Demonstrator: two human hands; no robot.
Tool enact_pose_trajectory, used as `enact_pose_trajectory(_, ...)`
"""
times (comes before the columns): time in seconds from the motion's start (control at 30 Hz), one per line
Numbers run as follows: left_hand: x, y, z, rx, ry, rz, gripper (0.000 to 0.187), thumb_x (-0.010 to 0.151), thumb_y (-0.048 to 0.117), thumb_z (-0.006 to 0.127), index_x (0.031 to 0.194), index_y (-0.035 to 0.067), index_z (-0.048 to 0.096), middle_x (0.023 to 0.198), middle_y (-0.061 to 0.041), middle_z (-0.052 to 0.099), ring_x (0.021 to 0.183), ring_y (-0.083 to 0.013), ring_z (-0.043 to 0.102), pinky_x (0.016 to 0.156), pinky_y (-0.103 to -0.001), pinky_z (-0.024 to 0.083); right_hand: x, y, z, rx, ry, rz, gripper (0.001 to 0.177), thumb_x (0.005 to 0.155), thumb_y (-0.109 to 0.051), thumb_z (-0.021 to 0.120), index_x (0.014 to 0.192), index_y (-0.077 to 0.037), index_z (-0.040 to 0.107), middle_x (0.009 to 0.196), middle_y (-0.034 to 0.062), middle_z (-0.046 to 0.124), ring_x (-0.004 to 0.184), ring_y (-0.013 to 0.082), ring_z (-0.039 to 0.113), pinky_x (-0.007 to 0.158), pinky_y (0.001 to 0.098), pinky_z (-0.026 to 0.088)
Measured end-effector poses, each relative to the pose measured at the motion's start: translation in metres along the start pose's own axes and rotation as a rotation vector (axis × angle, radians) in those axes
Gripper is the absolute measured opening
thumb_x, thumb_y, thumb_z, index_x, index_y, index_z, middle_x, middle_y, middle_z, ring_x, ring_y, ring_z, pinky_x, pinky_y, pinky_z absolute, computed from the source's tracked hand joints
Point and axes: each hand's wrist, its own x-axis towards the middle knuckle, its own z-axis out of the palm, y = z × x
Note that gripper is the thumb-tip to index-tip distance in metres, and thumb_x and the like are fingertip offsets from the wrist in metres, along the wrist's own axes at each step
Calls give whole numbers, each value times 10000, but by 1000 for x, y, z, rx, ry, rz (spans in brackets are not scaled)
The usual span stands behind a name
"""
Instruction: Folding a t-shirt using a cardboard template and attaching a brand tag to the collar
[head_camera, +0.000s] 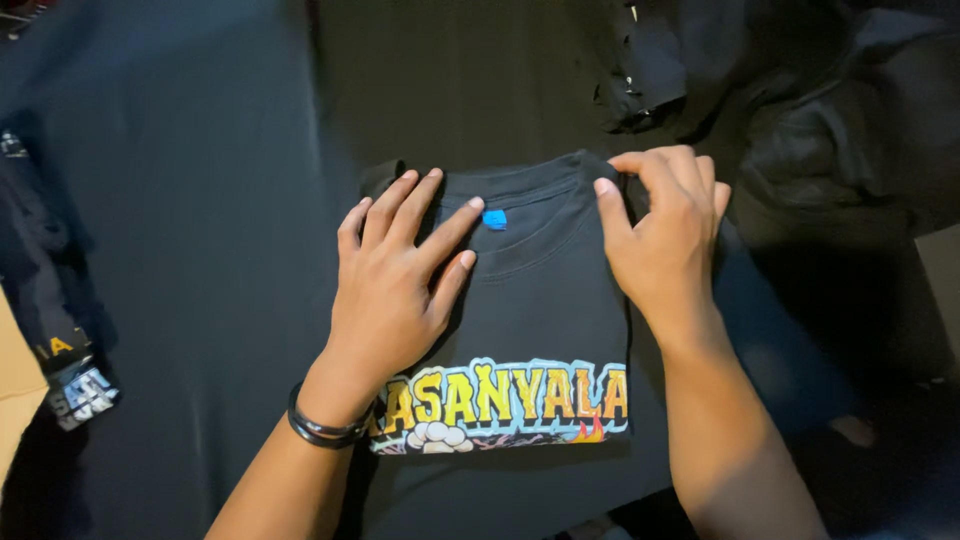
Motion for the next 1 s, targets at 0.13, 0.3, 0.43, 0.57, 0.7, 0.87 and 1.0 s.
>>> enact_pose_trajectory(0.13,1,-9,-1,-242,166,-48,419,1030,232,626,1427,100,596,1471,-200,545,1360,-393,507,1120,-526,388,0,1,-1,4,48,-15,128,935,-159,739,1045,-126,683,1076,76,625,1006,330,564,850,454,380)
enact_pose_trajectory(0.3,-3,-35,14,-298,306,-434,357,1046,182,622,1394,100,622,1236,-99,562,1146,-347,529,942,-480,408,-4,4,6,195,94,32,181,942,-16,752,1046,-104,634,892,33,658,827,241,629,873,374,379)
enact_pose_trajectory(0.43,8,-42,13,-264,231,-483,321,1061,235,582,1363,154,655,1199,-52,599,1130,-319,546,932,-492,405,-2,14,11,181,93,7,196,935,-47,739,1078,-108,618,867,42,665,799,251,608,870,388,375)
enact_pose_trajectory(0.57,17,-59,12,-231,190,-491,200,1016,217,643,1166,109,720,984,-75,619,930,-331,640,809,-491,499,-4,17,16,184,93,37,160,929,-59,736,1052,-104,643,821,42,657,786,255,606,865,383,382)
enact_pose_trajectory(0.7,23,-65,15,-243,291,-429,144,870,164,797,994,168,724,873,-43,623,816,-319,702,712,-459,553,-6,20,15,163,47,37,152,959,-70,736,1091,-108,670,834,40,656,793,245,606,880,371,378)
enact_pose_trajectory(0.87,18,-65,19,-194,417,-251,133,949,130,739,1040,167,650,913,-2,625,915,-277,658,788,-424,484,-5,28,19,189,18,49,120,970,-60,732,1073,-86,676,818,55,653,781,255,614,878,375,385)
enact_pose_trajectory(1.0,20,-62,14,-288,457,-254,149,956,87,731,1040,144,622,890,-9,621,893,-270,648,785,-389,457,-4,27,18,242,57,98,122,958,-64,742,1054,-120,693,798,14,663,775,227,641,889,339,401)
